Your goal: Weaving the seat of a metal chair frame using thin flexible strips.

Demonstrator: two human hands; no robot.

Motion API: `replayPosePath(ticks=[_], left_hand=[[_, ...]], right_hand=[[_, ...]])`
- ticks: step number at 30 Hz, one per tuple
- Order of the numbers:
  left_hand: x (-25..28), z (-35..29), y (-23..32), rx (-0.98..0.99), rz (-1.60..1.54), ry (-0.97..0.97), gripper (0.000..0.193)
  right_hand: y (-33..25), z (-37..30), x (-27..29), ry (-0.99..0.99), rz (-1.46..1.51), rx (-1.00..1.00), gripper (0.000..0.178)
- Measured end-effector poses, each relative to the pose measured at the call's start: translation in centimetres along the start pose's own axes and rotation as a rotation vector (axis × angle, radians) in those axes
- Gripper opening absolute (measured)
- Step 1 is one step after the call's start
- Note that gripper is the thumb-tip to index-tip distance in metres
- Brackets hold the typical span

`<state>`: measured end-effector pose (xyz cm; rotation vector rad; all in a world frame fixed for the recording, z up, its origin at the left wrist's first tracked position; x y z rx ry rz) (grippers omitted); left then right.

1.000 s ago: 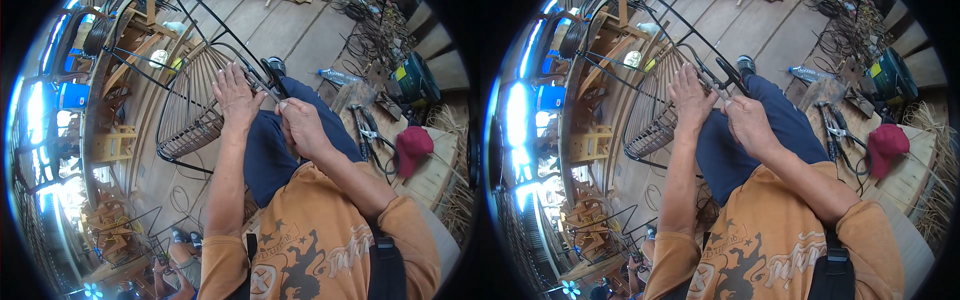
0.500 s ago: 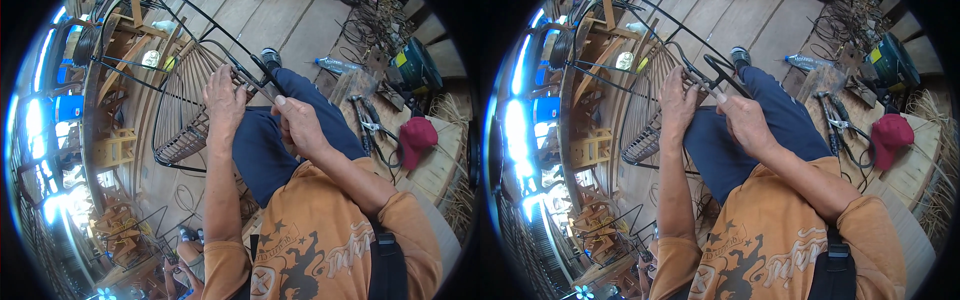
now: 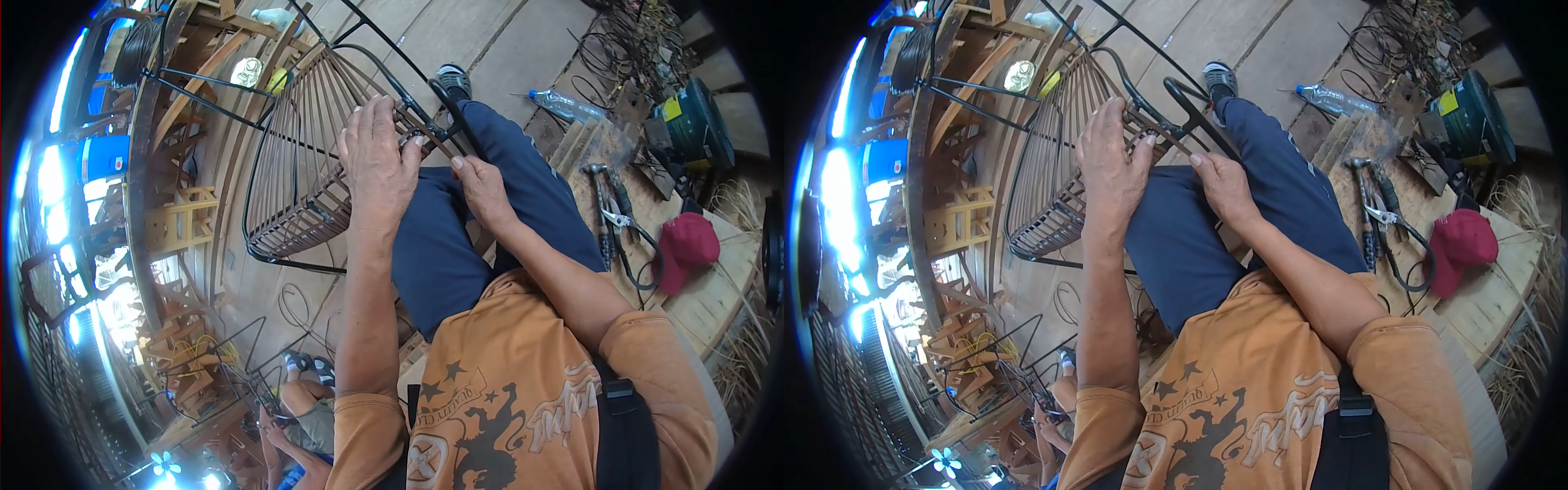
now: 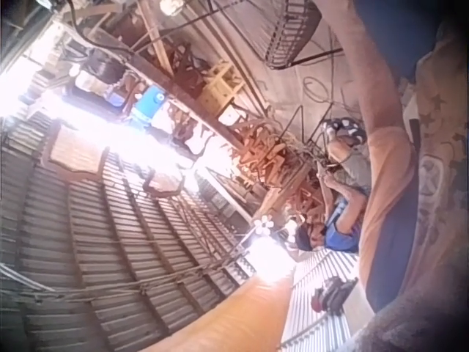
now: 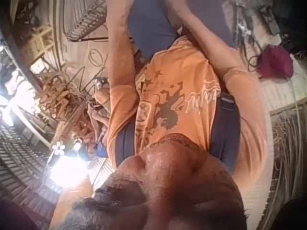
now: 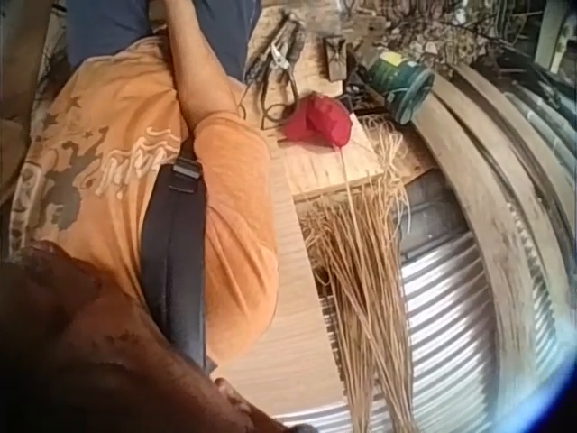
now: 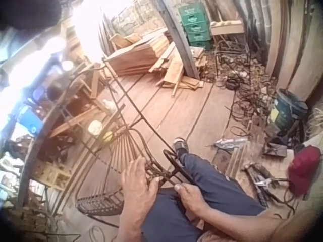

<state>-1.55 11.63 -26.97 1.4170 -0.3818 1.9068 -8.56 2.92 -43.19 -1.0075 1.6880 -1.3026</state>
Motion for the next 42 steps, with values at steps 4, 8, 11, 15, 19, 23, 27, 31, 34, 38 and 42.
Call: replayPosePath(ticks=[4,8,11,15,19,23,27,31,34,38,42], left_hand=[[-0.2,0.1,0.2,0.048,0.053,-0.070,0.065],[0.8,-1.6,3.3,0.028,0.136,0.083,0.062],[-2.9,-5.9,3.9,0.347,-0.638,0.063,0.049],[-9.5,-7.1,1.5,0.911,-1.651,0.344,0.036],[-11.1,-4.5,1.0,0.851,-1.888,0.397,0.021],[-11.8,-4.3,0.1,0.888,-1.804,0.568,0.027],[-11.9,-4.4,0.2,0.925,-1.785,0.528,0.025],[-11.7,-4.5,-0.2,0.882,-1.762,0.491,0.029],[-11.0,-4.2,0.1,0.883,-1.765,0.487,0.030],[-12.1,-4.5,-0.6,0.760,-1.909,0.493,0.019],[-13.2,-5.2,-0.6,0.650,-1.983,0.550,0.011]], right_hand=[[1.1,1.4,-0.5,0.050,-0.081,0.013,0.039],[2.4,3.2,-1.2,0.016,-0.093,-0.027,0.039],[2.8,4.4,-2.1,0.107,-0.049,0.172,0.037],[4.0,5.1,-3.3,-0.021,0.048,-0.030,0.039],[3.6,5.2,-3.8,-0.112,0.131,0.001,0.029],[2.9,5.3,-3.5,-0.189,0.215,0.020,0.021],[2.5,5.3,-2.3,-0.254,0.261,0.031,0.016],[-0.6,2.5,-0.7,-0.334,-0.016,-0.112,0.022],[-9.0,-1.8,1.7,-0.115,-0.554,0.370,0.031],[-15.8,-2.7,-1.0,-0.261,-0.532,0.776,0.041],[-15.5,1.6,-5.2,-0.397,-1.013,0.497,0.029]])
Point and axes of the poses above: each hand's wrist, its own z-axis towards the middle knuckle, its own x-axis out of the back of the hand, y = z × x, the point moved 7 cm from there along z, towards the middle knuckle, and after that the axes turned 2 degrees about -z, right-handed, at the moved point
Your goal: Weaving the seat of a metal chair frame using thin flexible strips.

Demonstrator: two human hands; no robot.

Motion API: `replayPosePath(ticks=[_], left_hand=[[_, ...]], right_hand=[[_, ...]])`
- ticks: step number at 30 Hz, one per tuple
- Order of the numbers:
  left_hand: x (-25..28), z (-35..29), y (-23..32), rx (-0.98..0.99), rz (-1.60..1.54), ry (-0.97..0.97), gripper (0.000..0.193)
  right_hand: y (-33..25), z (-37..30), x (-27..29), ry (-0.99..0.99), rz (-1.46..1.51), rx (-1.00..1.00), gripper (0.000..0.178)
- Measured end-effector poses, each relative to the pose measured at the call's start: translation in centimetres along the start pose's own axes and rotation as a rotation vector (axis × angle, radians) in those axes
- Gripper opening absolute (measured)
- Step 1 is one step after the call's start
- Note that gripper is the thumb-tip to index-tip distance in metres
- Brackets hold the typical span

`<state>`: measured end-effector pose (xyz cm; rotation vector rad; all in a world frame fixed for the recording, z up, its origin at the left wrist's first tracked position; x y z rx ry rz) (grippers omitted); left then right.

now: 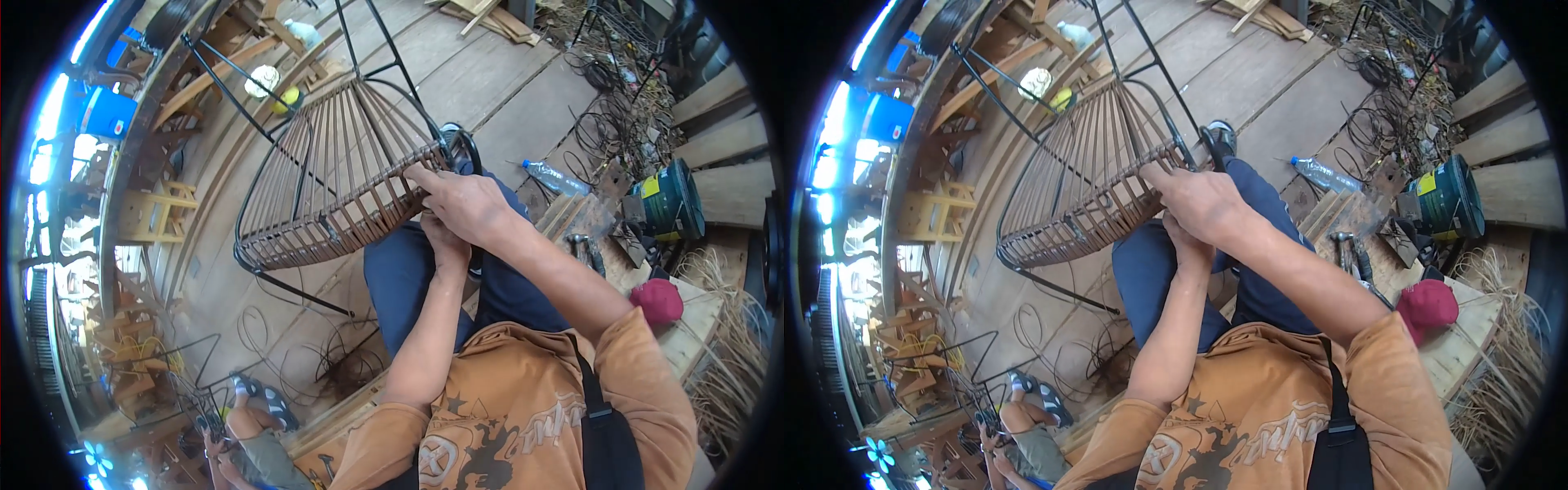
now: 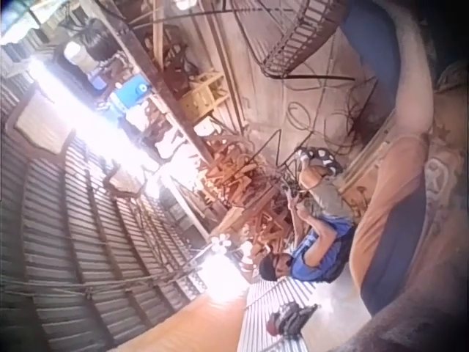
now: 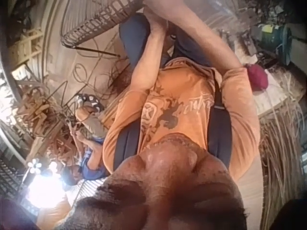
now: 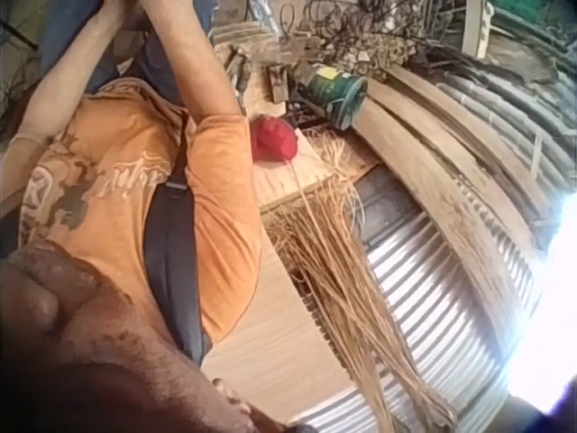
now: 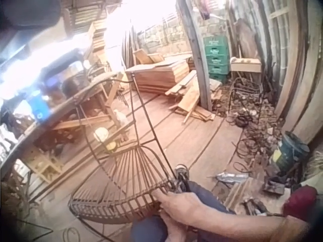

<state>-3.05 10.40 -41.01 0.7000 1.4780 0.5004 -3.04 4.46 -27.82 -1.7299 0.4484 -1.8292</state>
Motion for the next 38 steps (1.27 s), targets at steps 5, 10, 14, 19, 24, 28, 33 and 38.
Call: replayPosePath(ticks=[5,10,14,19,24,28,33,38], left_hand=[[2.2,1.2,-0.1,0.026,1.025,-0.056,0.019],[-2.1,0.1,0.8,0.000,0.233,0.141,0.020],[-2.3,0.0,1.3,0.024,0.218,0.111,0.019],[-1.8,0.7,1.0,0.083,0.097,0.009,0.018],[-0.5,1.1,1.3,0.060,0.002,0.078,0.021],[-2.0,1.3,1.0,-0.016,0.000,0.035,0.024],[-1.5,0.5,1.0,0.062,0.048,0.015,0.014],[0.0,0.4,0.7,0.067,0.138,0.058,0.019]], right_hand=[[-7.6,-2.1,-0.6,0.073,-0.230,0.454,0.013],[-18.7,-11.7,3.4,-0.231,0.576,1.005,0.018],[-17.6,-14.4,3.4,-0.425,0.902,1.015,0.023],[-15.2,-17.1,2.7,-0.673,0.853,0.921,0.023],[-2.6,-6.3,9.9,0.454,0.603,-0.045,0.028],[2.8,-1.9,3.0,-0.125,0.613,-0.598,0.043],[4.1,-2.1,-0.5,-0.180,0.341,-0.478,0.039],[5.4,0.6,1.8,-0.465,-0.816,0.185,0.024]])
Point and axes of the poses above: each hand's wrist, its own z-axis towards the middle knuckle, its own x-axis out of the back of the hand, y = z × x, the point moved 7 cm from there along z, towards the middle knuckle, and after that the axes turned 2 degrees about -z, right-handed, at the moved point
